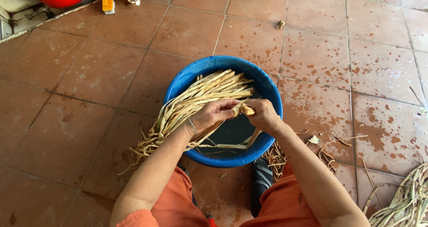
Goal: The person sits on a tiled floor in front of a blue basin of water filled with dried palm leaf strips. They take bundles of strips, peel off and discard thin outer layers and brittle pieces onto a scrap pile on the floor, dip and swish the strips in the water, and set cleaned bundles aside.
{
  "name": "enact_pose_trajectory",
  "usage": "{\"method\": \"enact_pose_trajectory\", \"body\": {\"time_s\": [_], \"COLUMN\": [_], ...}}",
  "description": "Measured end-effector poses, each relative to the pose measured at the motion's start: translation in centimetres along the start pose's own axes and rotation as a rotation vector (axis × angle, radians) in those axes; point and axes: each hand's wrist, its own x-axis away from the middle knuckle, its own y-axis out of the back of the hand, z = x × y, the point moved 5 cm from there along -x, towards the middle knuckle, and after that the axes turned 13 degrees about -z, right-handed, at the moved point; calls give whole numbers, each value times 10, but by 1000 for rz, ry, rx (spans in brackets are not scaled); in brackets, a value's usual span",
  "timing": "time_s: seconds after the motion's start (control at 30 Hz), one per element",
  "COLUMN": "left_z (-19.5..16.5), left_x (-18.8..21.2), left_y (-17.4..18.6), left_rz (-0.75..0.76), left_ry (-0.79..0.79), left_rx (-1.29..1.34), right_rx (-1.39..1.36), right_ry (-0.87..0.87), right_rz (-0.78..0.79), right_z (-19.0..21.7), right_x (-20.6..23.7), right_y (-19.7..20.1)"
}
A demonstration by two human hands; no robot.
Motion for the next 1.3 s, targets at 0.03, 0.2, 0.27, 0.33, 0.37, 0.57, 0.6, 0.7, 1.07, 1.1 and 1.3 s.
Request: {"method": "enact_pose_trajectory", "body": {"time_s": [0.03,0.2,0.27,0.33,0.37,0.57,0.6,0.7,1.07,1.1,1.3], "left_z": [0,-1,0,-1,0,7,10,17,30,34,46], "left_x": [1,2,3,3,3,0,-4,-15,-24,-25,-20], "left_y": [-4,-9,-11,-12,-12,-3,1,13,25,21,26], "left_rz": [-7,-197,-250,-273,-300,-474,-518,-600,-474,-447,-370], "left_ry": [-24,-277,-354,-462,-498,-605,-549,-373,-222,-197,-124], "left_rx": [-46,-518,-593,-602,-611,-691,-715,-607,248,206,-435], "right_rx": [3,108,113,120,103,147,149,-8,-828,-877,-826], "right_ry": [-14,57,44,27,22,75,67,-132,-752,-781,-770], "right_rz": [-8,-54,-55,-52,-52,-90,-93,-119,-213,-264,-559], "right_z": [0,9,12,14,14,13,12,3,-10,-13,-47], "right_x": [0,-2,-3,-4,-4,-1,-1,-4,-21,-22,-26], "right_y": [0,0,0,0,-1,-17,-21,-23,-12,-14,22]}}
